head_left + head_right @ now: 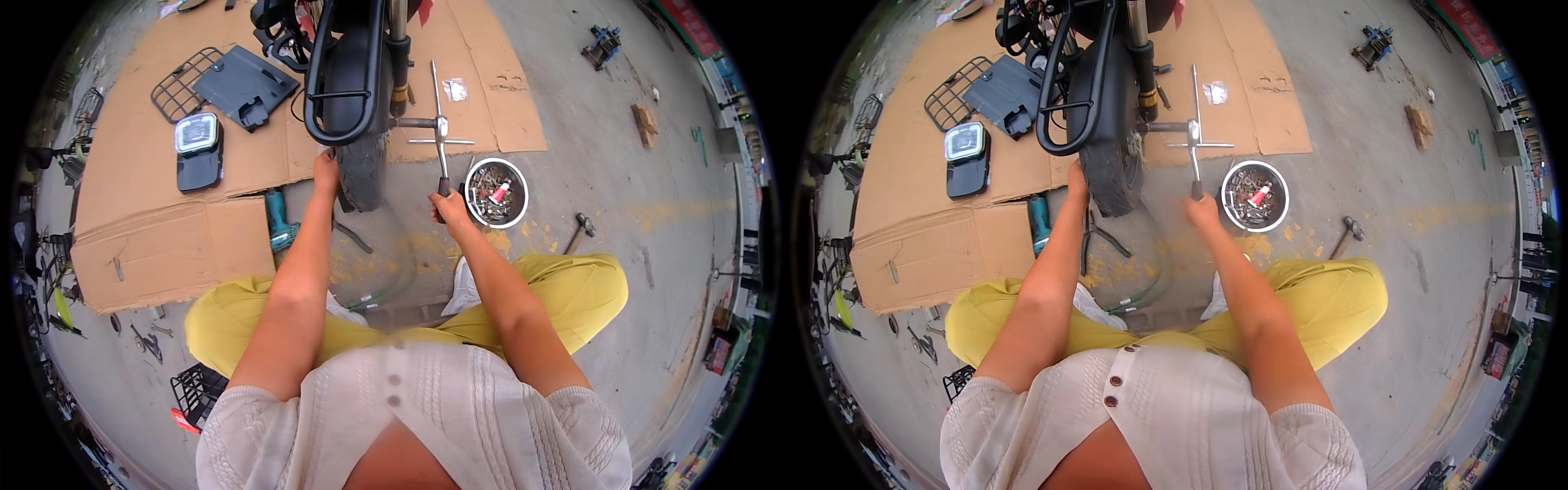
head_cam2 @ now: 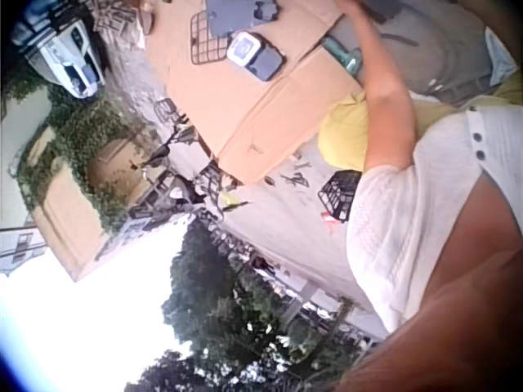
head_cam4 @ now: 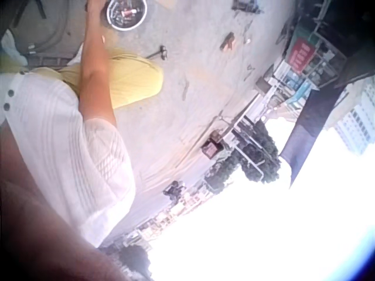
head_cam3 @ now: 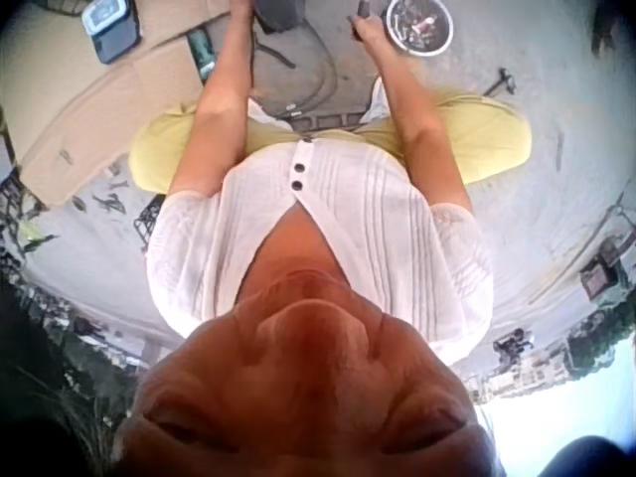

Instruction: The person assembles an electric scooter by tightening bolts on the front wheel, attaching the handlebars, and installing the headlight. They also attach a front basket and a pink plastic panel to the body of the scooter.

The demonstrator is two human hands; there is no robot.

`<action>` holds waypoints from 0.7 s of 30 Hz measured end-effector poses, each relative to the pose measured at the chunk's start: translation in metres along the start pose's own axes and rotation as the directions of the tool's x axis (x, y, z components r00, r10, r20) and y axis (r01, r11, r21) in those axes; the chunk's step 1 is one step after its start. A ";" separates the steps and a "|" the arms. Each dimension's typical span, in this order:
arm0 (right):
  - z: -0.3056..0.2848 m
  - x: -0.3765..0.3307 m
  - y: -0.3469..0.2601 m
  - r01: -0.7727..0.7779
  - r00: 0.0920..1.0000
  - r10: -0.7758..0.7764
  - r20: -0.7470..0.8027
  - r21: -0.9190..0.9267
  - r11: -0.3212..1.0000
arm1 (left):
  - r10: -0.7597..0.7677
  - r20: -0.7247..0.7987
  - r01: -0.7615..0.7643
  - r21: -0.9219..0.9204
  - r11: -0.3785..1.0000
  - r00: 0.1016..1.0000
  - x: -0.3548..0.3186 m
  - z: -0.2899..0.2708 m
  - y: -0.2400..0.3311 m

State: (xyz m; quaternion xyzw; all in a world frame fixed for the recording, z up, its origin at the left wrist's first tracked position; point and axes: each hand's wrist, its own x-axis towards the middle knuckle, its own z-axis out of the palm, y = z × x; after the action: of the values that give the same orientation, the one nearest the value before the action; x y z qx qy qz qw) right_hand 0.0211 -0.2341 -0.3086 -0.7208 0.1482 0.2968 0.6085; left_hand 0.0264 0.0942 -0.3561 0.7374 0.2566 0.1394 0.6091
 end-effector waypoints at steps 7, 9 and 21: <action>-0.016 0.010 0.008 0.100 0.994 -0.099 -0.036 0.022 0.995 | -0.032 0.069 -0.001 0.430 0.903 0.997 -0.011 -0.025 0.043; 0.003 0.018 0.017 0.129 0.988 -0.123 -0.096 0.058 0.990 | -0.015 0.048 -0.005 0.387 0.922 0.999 -0.007 -0.028 0.035; 0.012 0.020 0.032 0.192 0.965 -0.142 -0.220 0.225 0.955 | -0.488 -0.153 0.300 -0.622 0.723 0.859 -0.065 0.010 0.036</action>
State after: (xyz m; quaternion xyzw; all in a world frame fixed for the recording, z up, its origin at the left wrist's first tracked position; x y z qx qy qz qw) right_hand 0.0154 -0.2265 -0.3469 -0.6766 0.1828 0.1492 0.6975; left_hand -0.0143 0.0454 -0.3163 0.4133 0.4455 0.1887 0.7714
